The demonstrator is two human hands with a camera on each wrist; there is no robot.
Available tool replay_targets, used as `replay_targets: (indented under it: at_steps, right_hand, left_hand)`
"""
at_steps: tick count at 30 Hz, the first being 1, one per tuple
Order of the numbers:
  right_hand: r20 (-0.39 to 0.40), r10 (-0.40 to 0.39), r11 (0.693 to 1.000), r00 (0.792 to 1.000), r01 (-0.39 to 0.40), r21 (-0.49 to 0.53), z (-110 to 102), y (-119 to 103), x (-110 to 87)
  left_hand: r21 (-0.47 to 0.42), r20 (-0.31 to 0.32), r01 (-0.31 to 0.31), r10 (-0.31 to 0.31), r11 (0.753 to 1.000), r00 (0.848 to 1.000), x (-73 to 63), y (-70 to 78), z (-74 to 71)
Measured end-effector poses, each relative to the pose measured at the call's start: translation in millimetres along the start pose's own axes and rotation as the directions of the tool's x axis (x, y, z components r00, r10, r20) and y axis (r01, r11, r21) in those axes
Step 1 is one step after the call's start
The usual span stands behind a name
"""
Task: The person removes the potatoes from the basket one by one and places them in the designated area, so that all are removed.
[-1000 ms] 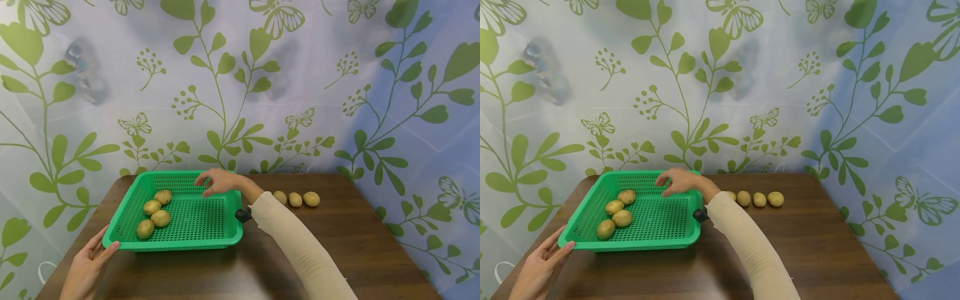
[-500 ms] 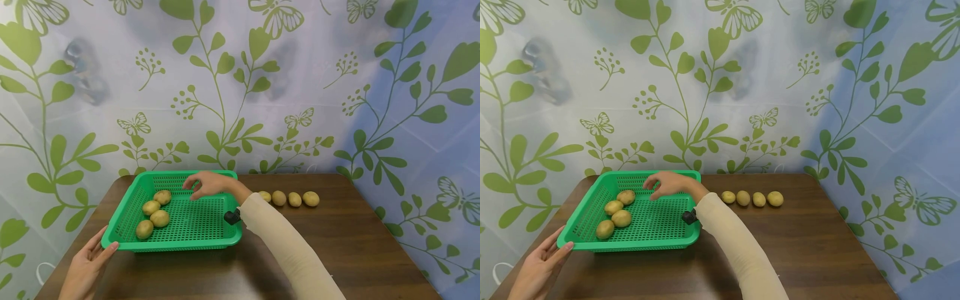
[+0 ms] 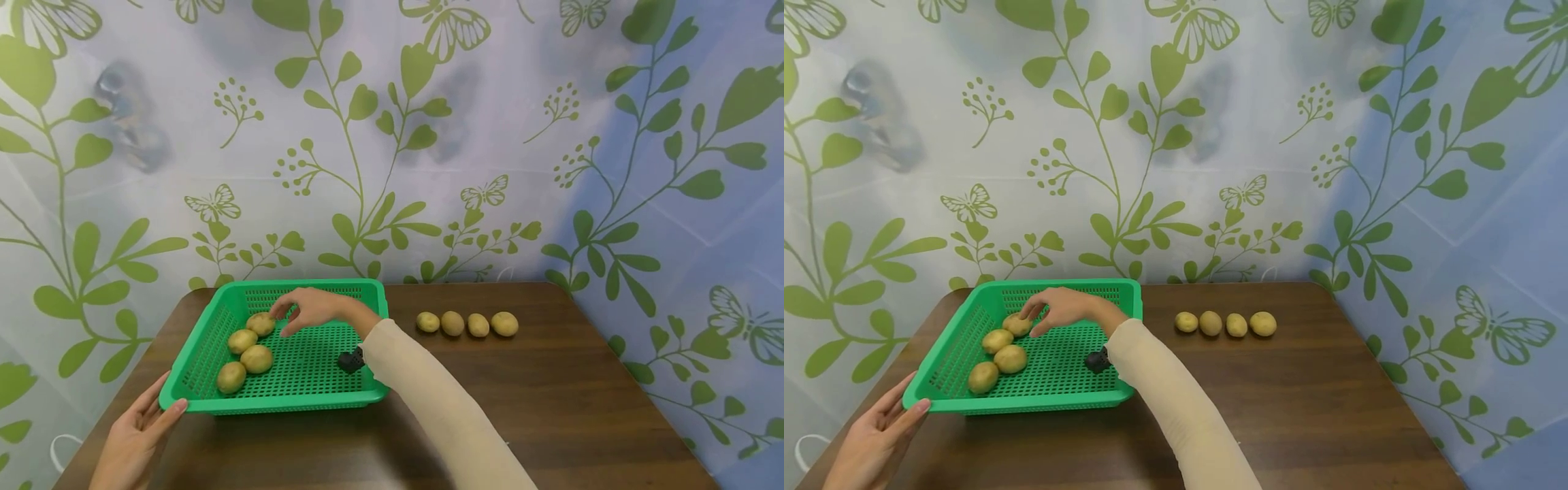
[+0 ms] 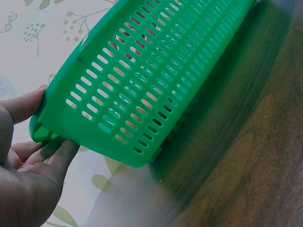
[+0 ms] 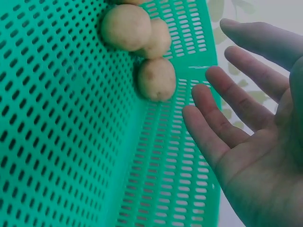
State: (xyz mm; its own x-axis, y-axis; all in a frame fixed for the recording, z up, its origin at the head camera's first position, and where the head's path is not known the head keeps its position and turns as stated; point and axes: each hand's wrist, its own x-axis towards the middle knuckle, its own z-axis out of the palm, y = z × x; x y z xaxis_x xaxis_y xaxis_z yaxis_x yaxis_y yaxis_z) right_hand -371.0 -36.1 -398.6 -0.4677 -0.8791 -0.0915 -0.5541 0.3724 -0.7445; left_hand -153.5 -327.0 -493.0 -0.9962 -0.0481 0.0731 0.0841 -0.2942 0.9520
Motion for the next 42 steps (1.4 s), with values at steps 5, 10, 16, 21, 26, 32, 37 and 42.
replay_targets:
  at_steps: [5, 10, 16, 21, 26, 32, 37, 42]
  right_hand:
    - [0.009, 0.015, 1.000, 1.000, -0.015, 0.024, 8, 1, 9.0]
    - [0.028, 0.027, 1.000, 0.999, -0.027, 0.012, 14, 2, 20.4]
    - [0.056, 0.017, 1.000, 0.998, -0.017, 0.013, 24, 3, 39.4]
    - [0.079, 0.025, 1.000, 0.997, -0.026, 0.015, 34, 9, 48.7]
    - [0.116, 0.009, 1.000, 0.993, -0.007, -0.018, 39, 16, 51.8]
    - [0.146, 0.043, 0.996, 0.988, -0.030, -0.090, 40, 20, 48.7]
    - [0.182, 0.050, 0.996, 0.982, -0.035, -0.086, 43, 23, 48.0]
    - [0.247, 0.033, 0.997, 0.968, -0.013, -0.081, 47, 25, 48.4]
  left_hand:
    - [-0.037, 0.020, -0.036, 0.037, 0.999, 0.999, 1.1, -1.7, -0.4]
    - [-0.056, 0.041, -0.058, 0.060, 0.997, 0.997, 1.5, -1.3, 0.2]
    - [0.007, 0.018, -0.023, 0.023, 1.000, 1.000, 1.7, 2.3, -0.5]
    - [0.055, -0.020, 0.038, -0.037, 0.998, 0.999, 1.8, 2.5, 1.6]
    - [0.042, -0.018, 0.041, -0.040, 0.998, 0.999, 2.5, 4.6, 1.3]
    - [0.053, -0.021, 0.059, -0.058, 0.997, 0.998, 2.4, 9.2, 2.9]
    - [0.080, -0.045, 0.084, -0.081, 0.993, 0.996, 1.8, 11.0, 4.0]
    - [0.091, -0.066, 0.110, -0.105, 0.990, 0.992, 1.1, 10.4, 3.8]
